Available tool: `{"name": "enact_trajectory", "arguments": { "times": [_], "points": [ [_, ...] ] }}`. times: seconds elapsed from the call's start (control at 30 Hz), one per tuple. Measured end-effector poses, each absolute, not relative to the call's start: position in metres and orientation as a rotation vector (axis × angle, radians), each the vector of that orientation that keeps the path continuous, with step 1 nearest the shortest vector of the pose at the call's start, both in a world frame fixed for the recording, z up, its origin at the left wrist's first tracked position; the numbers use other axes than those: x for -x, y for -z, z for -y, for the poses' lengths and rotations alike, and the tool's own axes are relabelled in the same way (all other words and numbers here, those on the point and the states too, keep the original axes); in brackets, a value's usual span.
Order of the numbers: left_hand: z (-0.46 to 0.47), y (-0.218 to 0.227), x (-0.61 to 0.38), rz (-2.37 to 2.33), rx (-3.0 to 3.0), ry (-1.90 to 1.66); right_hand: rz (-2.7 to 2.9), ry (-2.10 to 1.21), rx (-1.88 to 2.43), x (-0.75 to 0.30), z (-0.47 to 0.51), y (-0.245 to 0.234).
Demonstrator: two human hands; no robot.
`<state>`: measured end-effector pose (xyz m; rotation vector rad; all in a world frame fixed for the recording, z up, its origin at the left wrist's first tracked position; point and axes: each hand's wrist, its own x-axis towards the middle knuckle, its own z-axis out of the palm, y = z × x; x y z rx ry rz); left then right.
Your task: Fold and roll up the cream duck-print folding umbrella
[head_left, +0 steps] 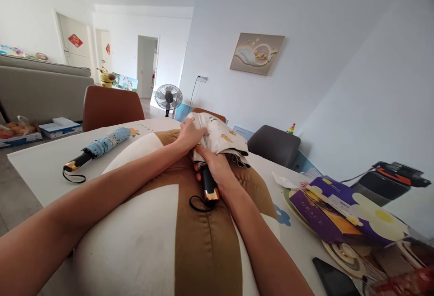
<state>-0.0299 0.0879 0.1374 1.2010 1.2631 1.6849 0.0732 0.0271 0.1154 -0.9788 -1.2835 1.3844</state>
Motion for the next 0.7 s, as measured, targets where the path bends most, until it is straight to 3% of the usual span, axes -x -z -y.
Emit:
{"name": "enact_trajectory", "arguments": {
  "times": [0.13, 0.33, 0.57, 0.63, 0.7],
  "points": [
    [-0.084, -0.157, 0.027, -1.297, -1.843, -1.796, 1.316, -1.401, 1.044, -0.074, -0.025, -0.117],
    [-0.093, -0.189, -0.029, -0.964, -2.317, -1.113, 1.345, -1.368, 1.162, -0.074, -0.024, -0.120],
    [-0.107, -0.199, -0.067, -1.143, -2.694, -0.500, 1.310, -1.418, 1.220, -0.077, -0.018, -0.125],
    [-0.107, -0.208, -0.063, -1.080, -2.873, -0.471, 1.295, -1.439, 1.184, -0.078, -0.019, -0.124],
    [-0.104, -0.220, -0.051, -1.092, -2.898, -0.660, 1.256, -1.470, 1.137, -0.078, -0.021, -0.121]
  ]
}}
